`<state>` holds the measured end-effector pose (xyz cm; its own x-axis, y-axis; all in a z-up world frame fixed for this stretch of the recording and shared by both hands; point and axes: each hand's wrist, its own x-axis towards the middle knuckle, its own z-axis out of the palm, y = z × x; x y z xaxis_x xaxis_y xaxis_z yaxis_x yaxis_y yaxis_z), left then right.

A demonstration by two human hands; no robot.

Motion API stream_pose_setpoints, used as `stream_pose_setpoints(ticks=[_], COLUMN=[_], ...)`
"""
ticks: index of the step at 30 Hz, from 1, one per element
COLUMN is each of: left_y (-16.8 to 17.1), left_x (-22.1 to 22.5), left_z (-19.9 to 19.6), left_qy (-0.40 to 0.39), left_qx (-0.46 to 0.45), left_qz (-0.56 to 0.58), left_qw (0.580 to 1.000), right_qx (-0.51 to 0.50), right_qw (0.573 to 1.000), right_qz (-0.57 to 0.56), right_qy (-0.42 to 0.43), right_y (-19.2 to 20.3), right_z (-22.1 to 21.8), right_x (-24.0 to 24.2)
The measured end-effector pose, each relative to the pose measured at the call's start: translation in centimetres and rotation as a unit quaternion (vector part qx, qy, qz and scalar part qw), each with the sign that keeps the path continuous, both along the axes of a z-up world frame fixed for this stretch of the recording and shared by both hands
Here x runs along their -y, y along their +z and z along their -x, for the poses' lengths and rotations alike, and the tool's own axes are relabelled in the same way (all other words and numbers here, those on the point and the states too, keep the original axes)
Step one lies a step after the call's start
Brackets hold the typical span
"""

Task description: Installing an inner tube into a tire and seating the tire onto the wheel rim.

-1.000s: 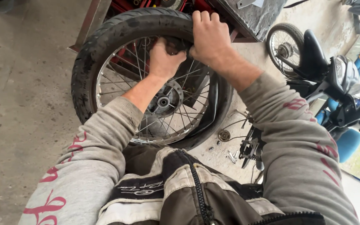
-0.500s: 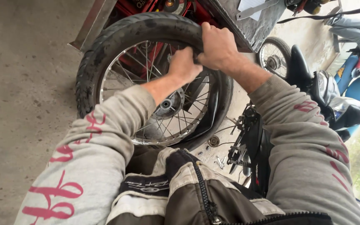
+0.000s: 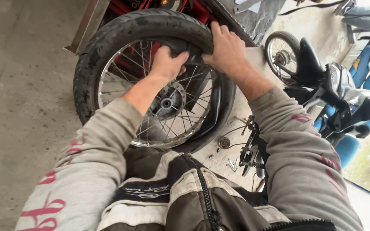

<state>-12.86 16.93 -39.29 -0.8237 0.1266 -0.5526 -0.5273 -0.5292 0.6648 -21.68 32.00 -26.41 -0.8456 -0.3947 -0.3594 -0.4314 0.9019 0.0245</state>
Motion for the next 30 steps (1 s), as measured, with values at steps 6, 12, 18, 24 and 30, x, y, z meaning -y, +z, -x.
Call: stream_pose_setpoints(ticks=[6, 12, 18, 24, 30], left_y=[1.9, 6.8, 5.3, 1.7, 2.5], left_x=[3.3, 5.0, 5.0, 1.3, -1.2], left_z=[-5.2, -5.6, -7.4, -3.7, -3.7], left_qy=[-0.083, -0.117, -0.154, -0.038, -0.102], left_qx=[0.011, 0.014, 0.021, -0.064, -0.125], left_qz=[0.054, 0.054, 0.072, 0.04, 0.22], left_qw=[0.995, 0.992, 0.985, 0.996, 0.962], right_qx=[0.108, 0.058, 0.095, 0.107, 0.119], right_qw=[0.99, 0.995, 0.993, 0.992, 0.988], right_qz=[-0.077, -0.066, -0.055, -0.056, -0.09], right_qy=[0.036, 0.038, 0.05, 0.044, 0.04], right_y=[-1.6, -2.0, -2.7, -3.2, -3.3], right_z=[2.1, 1.8, 2.6, 2.9, 2.9], right_x=[-1.2, -1.0, -1.9, -1.0, -0.8])
